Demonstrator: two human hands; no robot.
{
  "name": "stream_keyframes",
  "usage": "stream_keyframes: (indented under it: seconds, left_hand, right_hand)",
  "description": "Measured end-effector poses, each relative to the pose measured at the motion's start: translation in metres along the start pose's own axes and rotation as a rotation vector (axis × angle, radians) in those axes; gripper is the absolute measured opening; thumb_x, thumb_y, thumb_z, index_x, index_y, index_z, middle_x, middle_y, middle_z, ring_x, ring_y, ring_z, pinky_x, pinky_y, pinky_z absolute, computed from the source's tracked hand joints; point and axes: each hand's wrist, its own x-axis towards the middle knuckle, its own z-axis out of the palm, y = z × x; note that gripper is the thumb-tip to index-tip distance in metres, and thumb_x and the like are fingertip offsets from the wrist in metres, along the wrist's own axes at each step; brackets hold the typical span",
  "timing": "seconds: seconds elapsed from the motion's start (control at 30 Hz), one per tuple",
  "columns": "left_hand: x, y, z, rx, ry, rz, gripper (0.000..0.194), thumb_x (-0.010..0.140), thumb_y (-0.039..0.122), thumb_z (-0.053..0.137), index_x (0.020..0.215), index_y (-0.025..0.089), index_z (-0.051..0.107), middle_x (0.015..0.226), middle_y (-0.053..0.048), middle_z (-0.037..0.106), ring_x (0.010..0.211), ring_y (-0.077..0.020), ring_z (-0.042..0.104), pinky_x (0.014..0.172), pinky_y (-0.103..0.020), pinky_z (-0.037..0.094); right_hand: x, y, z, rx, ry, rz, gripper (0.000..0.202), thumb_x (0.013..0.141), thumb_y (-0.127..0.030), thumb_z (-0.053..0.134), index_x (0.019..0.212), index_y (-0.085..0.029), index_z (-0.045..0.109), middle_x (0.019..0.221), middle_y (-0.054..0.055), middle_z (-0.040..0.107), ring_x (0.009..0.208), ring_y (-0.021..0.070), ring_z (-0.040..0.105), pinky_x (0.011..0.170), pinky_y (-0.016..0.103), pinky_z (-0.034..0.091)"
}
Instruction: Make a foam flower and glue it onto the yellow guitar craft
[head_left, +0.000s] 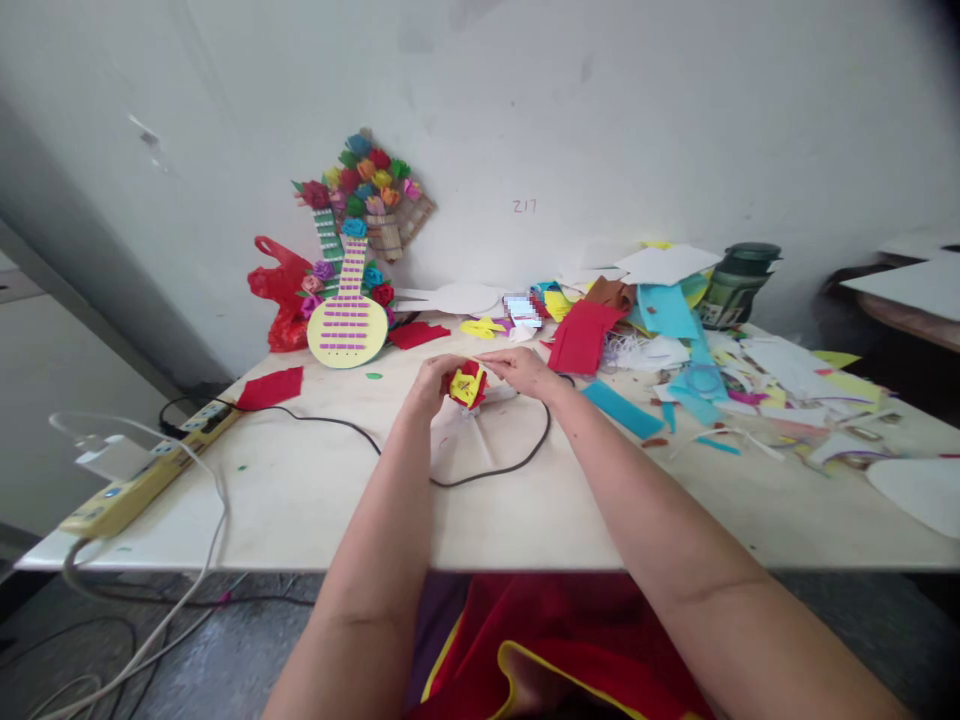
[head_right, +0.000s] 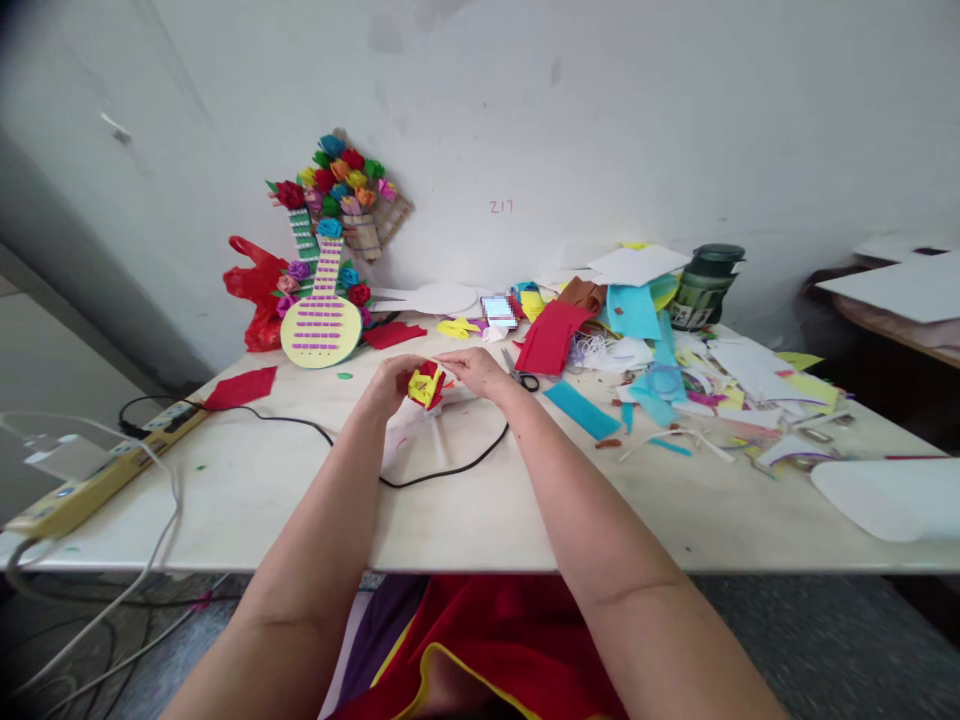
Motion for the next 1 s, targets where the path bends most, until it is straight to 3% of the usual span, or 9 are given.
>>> stream_keyframes:
  seconds: [0.17, 0.37, 0.73, 1.0]
  left_hand:
    - [0.000, 0.002, 0.000, -0.099, -0.049, -0.119, 0.022, 0.058, 0.029, 0.048, 0.061, 0.012, 0.061, 0.059, -0.005, 0.062, 0.053, -0.0148, 0.056, 0.051, -0.025, 0.042]
    - [-0.001, -0.001, 0.000, -0.065, -0.037, -0.164, 0.016, 0.055, 0.023, 0.058, 0.065, 0.012, 0.062, 0.061, -0.004, 0.063, 0.054, -0.0149, 0.057, 0.052, -0.025, 0.043]
    - [-0.003, -0.001, 0.000, -0.003, -0.029, -0.093, 0.013, 0.050, 0.020, 0.062, 0.059, 0.011, 0.062, 0.053, -0.002, 0.059, 0.049, -0.0135, 0.054, 0.048, -0.024, 0.041]
    - [-0.001, -0.003, 0.000, -0.083, -0.017, -0.109, 0.019, 0.051, 0.026, 0.064, 0.062, 0.010, 0.063, 0.059, -0.004, 0.063, 0.053, -0.0153, 0.057, 0.053, -0.026, 0.044]
  right_hand:
    - [0.001, 0.006, 0.001, 0.024, 0.001, 0.011, 0.036, 0.075, -0.023, 0.050, 0.104, -0.009, 0.066, 0.063, 0.001, 0.059, 0.055, 0.0086, 0.041, 0.056, 0.022, 0.038]
    - [0.000, 0.010, 0.001, 0.032, -0.008, -0.008, 0.036, 0.076, -0.028, 0.051, 0.103, -0.011, 0.066, 0.058, -0.001, 0.055, 0.055, 0.0085, 0.041, 0.056, 0.022, 0.039]
    - [-0.001, 0.003, 0.002, -0.004, -0.064, -0.016, 0.031, 0.078, -0.017, 0.049, 0.104, -0.013, 0.067, 0.077, 0.004, 0.068, 0.070, 0.0127, 0.057, 0.065, 0.023, 0.045]
    - [-0.001, 0.002, 0.002, -0.061, -0.044, -0.080, 0.031, 0.078, -0.013, 0.050, 0.103, -0.017, 0.067, 0.084, 0.005, 0.069, 0.071, 0.0123, 0.058, 0.067, 0.022, 0.044]
